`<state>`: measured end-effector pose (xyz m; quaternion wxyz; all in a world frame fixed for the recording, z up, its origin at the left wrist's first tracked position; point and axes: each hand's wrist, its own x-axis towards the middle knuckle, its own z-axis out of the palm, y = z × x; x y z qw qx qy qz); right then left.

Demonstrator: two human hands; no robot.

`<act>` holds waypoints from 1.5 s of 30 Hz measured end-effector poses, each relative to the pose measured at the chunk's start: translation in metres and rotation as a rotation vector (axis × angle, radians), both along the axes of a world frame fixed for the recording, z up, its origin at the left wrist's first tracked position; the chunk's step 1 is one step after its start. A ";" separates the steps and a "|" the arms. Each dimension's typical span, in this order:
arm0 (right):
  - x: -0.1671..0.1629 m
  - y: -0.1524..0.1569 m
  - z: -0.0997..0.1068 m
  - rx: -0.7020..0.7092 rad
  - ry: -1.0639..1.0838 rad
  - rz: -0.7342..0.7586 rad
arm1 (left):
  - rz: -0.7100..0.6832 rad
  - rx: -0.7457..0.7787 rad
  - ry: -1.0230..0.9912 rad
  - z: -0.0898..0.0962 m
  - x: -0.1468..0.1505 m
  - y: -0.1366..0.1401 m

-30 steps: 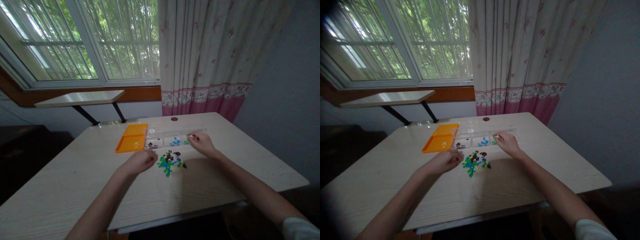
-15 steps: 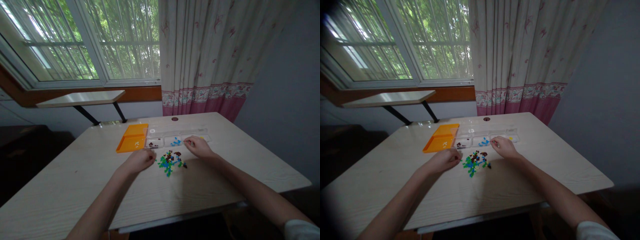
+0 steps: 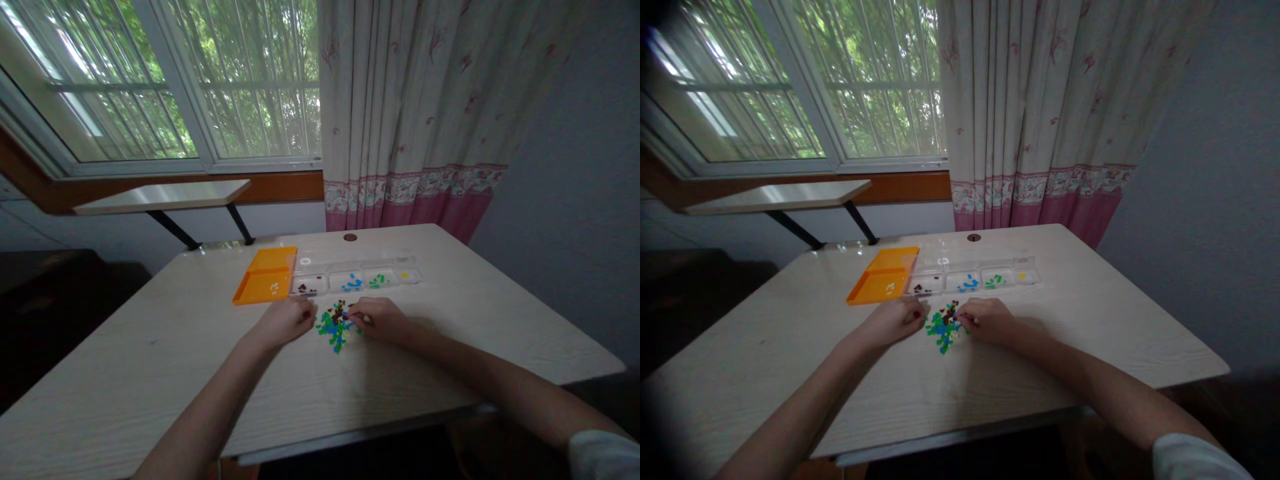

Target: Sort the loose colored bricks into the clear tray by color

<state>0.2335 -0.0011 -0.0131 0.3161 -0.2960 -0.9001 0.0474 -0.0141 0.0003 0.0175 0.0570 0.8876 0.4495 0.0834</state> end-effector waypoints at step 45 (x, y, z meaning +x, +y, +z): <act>0.037 0.026 0.015 0.302 0.345 -0.281 | -0.107 -0.054 -0.115 0.002 0.002 -0.004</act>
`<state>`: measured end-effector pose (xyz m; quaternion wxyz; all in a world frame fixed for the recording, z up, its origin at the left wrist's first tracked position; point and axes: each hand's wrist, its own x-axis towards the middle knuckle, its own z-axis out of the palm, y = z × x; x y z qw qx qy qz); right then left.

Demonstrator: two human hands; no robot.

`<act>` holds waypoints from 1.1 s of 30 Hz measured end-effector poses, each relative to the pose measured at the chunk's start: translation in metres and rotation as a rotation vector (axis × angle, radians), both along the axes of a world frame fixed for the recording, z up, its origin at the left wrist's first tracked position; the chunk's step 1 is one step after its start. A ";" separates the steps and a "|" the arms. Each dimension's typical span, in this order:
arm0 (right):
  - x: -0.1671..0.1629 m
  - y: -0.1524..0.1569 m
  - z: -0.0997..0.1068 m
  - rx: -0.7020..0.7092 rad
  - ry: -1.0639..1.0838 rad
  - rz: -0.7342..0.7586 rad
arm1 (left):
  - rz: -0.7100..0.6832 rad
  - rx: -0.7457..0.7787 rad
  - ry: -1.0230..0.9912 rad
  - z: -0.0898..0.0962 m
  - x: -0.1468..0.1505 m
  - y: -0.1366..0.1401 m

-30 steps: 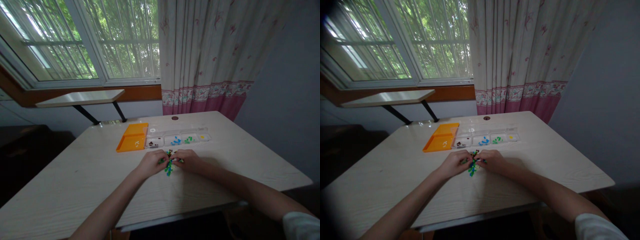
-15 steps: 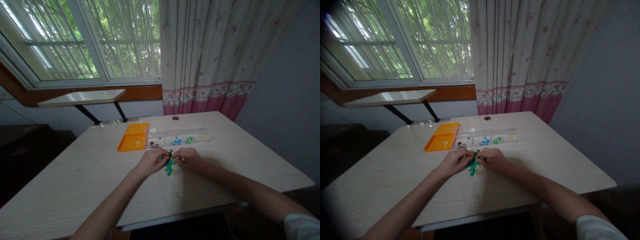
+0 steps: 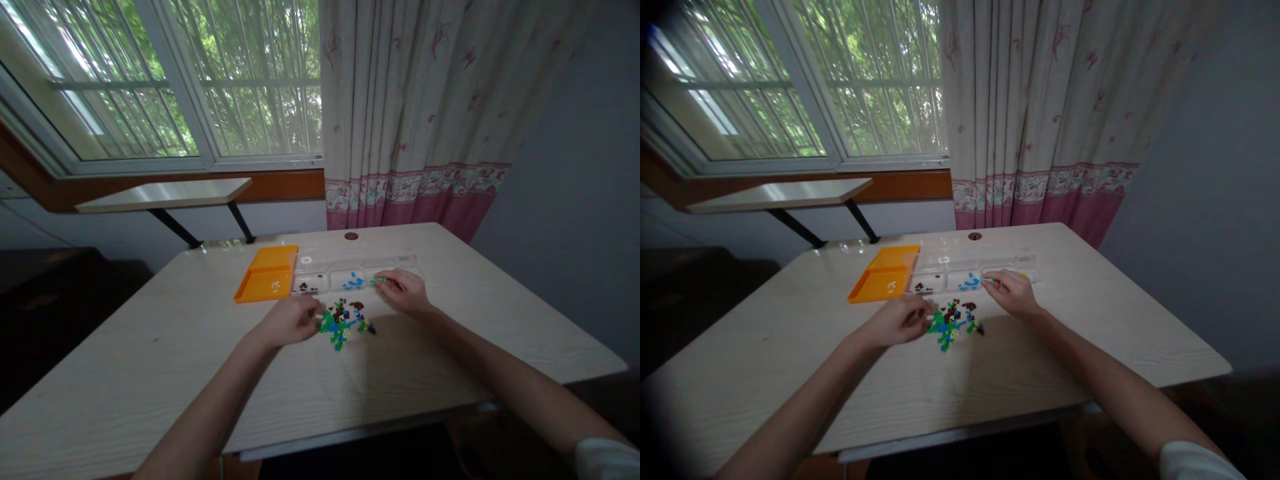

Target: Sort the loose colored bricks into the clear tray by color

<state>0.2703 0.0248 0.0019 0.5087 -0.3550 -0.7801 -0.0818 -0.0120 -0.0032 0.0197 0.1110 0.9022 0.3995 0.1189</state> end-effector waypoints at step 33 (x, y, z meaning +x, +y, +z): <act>0.004 0.013 -0.003 -0.312 -0.067 -0.140 | 0.012 -0.018 -0.176 -0.014 0.015 -0.002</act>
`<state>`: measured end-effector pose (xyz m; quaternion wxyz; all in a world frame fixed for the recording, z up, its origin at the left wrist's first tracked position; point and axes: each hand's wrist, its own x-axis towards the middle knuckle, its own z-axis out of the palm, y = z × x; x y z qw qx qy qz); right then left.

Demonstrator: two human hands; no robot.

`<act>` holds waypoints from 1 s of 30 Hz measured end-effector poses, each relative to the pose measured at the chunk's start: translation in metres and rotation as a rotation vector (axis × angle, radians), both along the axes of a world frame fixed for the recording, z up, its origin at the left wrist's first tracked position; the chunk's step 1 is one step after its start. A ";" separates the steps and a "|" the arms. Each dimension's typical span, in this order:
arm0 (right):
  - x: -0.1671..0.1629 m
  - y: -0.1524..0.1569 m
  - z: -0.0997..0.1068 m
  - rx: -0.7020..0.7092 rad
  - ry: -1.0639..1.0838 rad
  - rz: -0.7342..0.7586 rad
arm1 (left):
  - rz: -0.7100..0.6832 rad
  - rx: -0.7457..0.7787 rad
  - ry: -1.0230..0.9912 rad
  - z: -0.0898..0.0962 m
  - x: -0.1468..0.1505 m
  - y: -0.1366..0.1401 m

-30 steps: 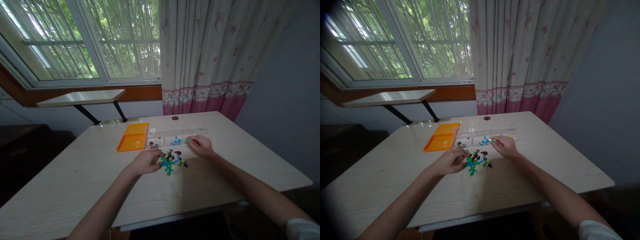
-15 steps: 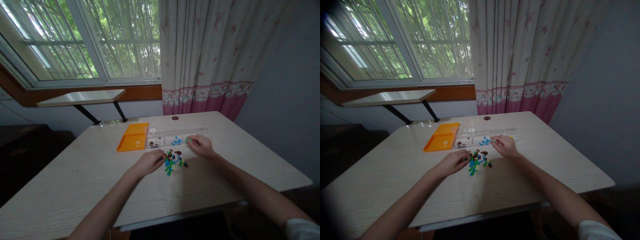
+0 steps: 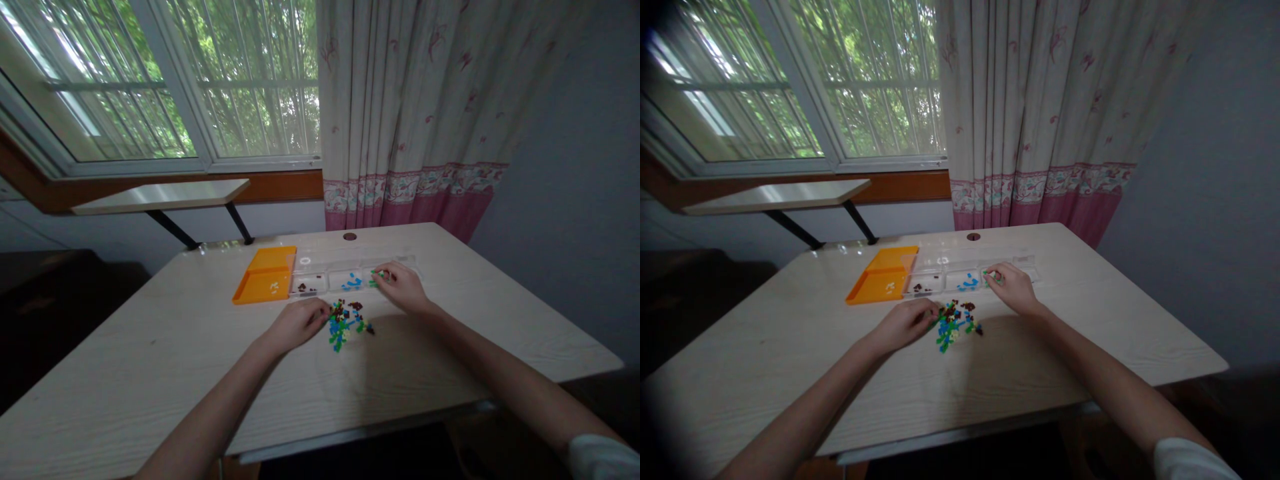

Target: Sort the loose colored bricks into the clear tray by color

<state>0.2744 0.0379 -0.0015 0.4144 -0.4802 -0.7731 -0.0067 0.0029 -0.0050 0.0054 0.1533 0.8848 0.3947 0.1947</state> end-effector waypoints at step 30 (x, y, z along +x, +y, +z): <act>-0.050 -0.043 -0.012 -0.170 -0.103 0.431 | -0.037 -0.134 -0.334 -0.001 0.022 -0.009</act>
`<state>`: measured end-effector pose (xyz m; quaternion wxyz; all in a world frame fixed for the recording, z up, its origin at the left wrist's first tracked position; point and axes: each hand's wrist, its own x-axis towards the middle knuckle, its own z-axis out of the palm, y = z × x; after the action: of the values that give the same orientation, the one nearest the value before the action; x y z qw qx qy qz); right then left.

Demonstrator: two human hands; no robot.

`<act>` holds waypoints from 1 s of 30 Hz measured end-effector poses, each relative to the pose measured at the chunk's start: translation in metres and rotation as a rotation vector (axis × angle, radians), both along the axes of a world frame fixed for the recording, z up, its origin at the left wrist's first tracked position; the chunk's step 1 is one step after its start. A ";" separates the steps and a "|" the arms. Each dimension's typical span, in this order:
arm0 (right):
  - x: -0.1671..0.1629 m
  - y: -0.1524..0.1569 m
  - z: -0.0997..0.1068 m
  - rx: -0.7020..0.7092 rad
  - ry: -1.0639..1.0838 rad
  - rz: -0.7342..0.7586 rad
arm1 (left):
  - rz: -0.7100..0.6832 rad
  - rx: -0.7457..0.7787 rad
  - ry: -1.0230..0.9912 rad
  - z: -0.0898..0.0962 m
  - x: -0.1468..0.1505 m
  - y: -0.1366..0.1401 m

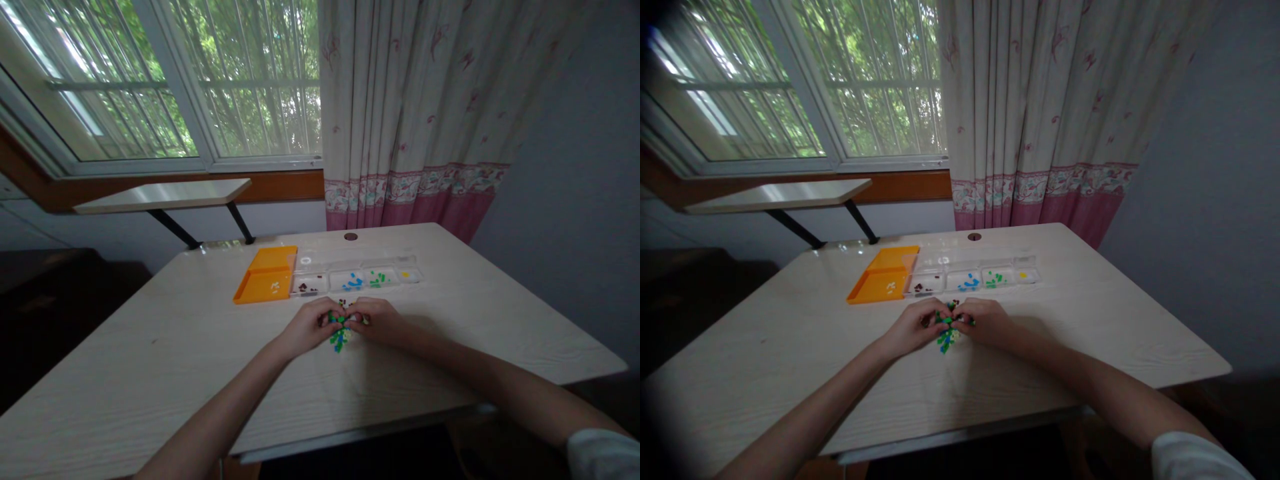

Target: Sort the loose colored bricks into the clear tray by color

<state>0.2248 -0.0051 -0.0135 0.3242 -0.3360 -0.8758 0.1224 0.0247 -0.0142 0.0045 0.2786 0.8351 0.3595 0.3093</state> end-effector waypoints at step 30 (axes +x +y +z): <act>0.029 0.019 0.013 0.259 0.126 -0.166 | 0.023 0.071 0.499 0.011 -0.044 0.013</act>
<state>0.2540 0.0135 -0.0008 0.4282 -0.3541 -0.8314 0.0022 -0.0189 -0.0009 0.0153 0.1482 0.8908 0.4155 0.1090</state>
